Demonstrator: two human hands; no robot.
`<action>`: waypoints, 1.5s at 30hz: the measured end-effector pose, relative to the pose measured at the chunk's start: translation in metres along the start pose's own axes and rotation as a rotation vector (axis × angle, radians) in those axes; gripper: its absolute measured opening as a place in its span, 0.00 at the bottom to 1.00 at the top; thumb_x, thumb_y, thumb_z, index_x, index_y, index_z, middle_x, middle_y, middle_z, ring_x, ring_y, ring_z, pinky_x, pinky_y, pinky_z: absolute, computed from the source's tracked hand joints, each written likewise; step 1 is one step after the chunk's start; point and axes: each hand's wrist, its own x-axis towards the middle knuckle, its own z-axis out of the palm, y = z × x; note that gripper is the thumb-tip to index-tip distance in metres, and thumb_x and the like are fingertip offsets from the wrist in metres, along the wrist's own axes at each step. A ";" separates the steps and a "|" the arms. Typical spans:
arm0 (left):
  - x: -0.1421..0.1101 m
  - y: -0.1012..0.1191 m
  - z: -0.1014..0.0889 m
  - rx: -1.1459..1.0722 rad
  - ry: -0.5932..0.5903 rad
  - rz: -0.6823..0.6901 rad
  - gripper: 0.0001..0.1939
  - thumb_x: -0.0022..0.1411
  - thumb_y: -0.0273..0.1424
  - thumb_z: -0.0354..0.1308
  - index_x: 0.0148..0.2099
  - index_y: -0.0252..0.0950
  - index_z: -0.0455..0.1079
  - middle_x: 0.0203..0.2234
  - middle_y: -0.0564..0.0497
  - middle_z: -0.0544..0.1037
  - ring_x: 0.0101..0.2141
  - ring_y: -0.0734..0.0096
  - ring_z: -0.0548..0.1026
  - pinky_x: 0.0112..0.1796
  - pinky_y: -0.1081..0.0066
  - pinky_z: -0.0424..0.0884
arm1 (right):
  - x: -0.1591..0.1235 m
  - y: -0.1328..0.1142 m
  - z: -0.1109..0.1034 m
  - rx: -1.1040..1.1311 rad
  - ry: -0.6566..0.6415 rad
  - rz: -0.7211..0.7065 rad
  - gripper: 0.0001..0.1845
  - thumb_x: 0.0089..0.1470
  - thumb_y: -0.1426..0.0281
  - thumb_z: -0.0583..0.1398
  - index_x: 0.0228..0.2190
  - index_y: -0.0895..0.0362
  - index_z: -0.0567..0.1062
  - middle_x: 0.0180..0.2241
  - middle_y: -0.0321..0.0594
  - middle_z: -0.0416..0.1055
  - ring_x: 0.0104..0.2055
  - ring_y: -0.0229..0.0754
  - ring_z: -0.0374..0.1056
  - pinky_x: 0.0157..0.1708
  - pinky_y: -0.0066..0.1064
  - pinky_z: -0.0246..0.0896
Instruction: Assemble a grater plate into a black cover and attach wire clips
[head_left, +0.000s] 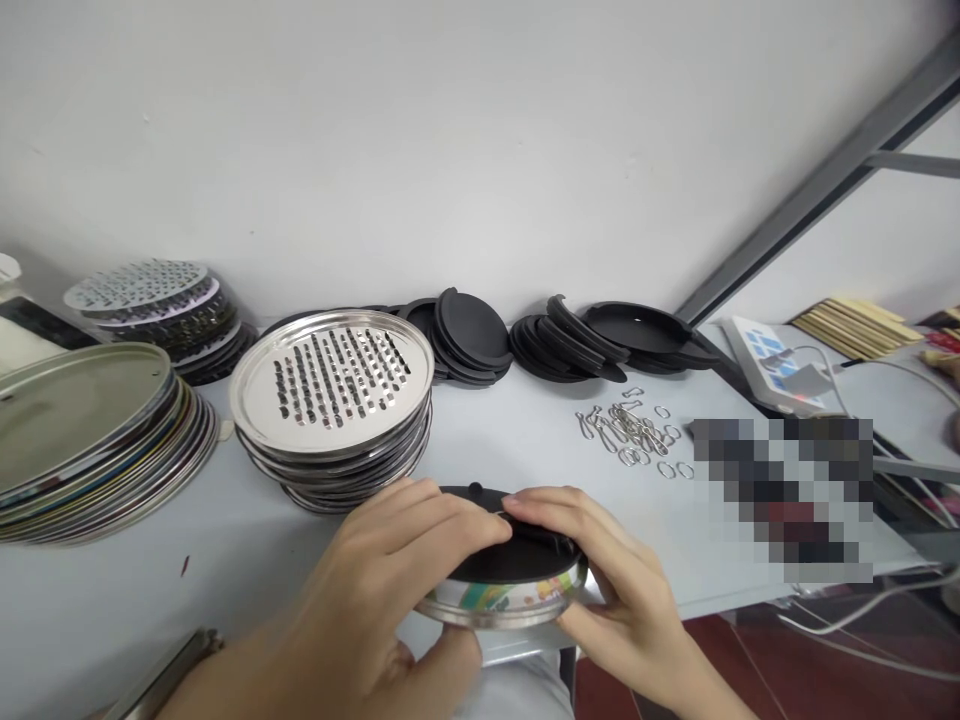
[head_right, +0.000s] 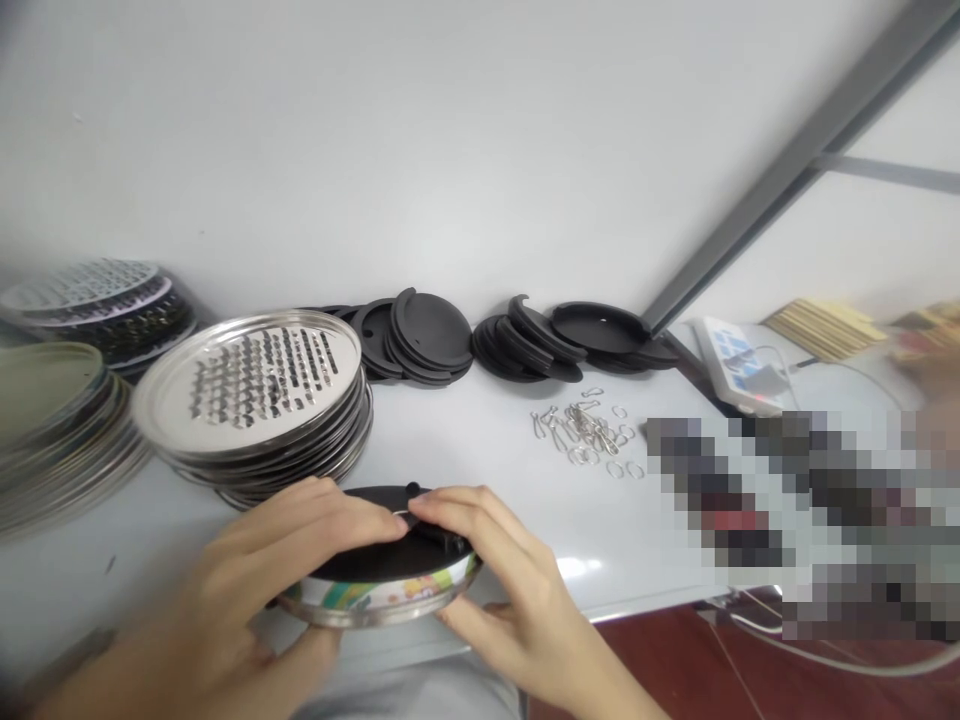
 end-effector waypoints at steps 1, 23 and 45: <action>0.000 0.000 0.000 -0.002 0.003 0.004 0.23 0.47 0.19 0.50 0.47 0.36 0.69 0.38 0.52 0.79 0.37 0.69 0.76 0.43 0.70 0.71 | 0.000 0.000 0.000 -0.002 -0.002 -0.002 0.27 0.55 0.77 0.59 0.56 0.52 0.64 0.50 0.43 0.67 0.53 0.44 0.64 0.52 0.33 0.63; 0.002 -0.003 -0.003 -0.078 -0.034 0.014 0.25 0.47 0.17 0.51 0.48 0.35 0.69 0.38 0.50 0.79 0.37 0.68 0.75 0.41 0.67 0.70 | -0.005 -0.004 -0.002 -0.053 -0.010 0.022 0.30 0.53 0.79 0.55 0.57 0.52 0.62 0.51 0.43 0.66 0.54 0.46 0.63 0.53 0.36 0.63; -0.028 -0.017 0.028 0.148 -0.141 0.091 0.29 0.52 0.18 0.51 0.57 0.34 0.65 0.50 0.44 0.73 0.46 0.58 0.71 0.49 0.56 0.69 | -0.017 0.017 -0.004 -0.378 -0.066 -0.212 0.24 0.60 0.77 0.55 0.58 0.61 0.61 0.53 0.53 0.67 0.57 0.49 0.62 0.55 0.45 0.63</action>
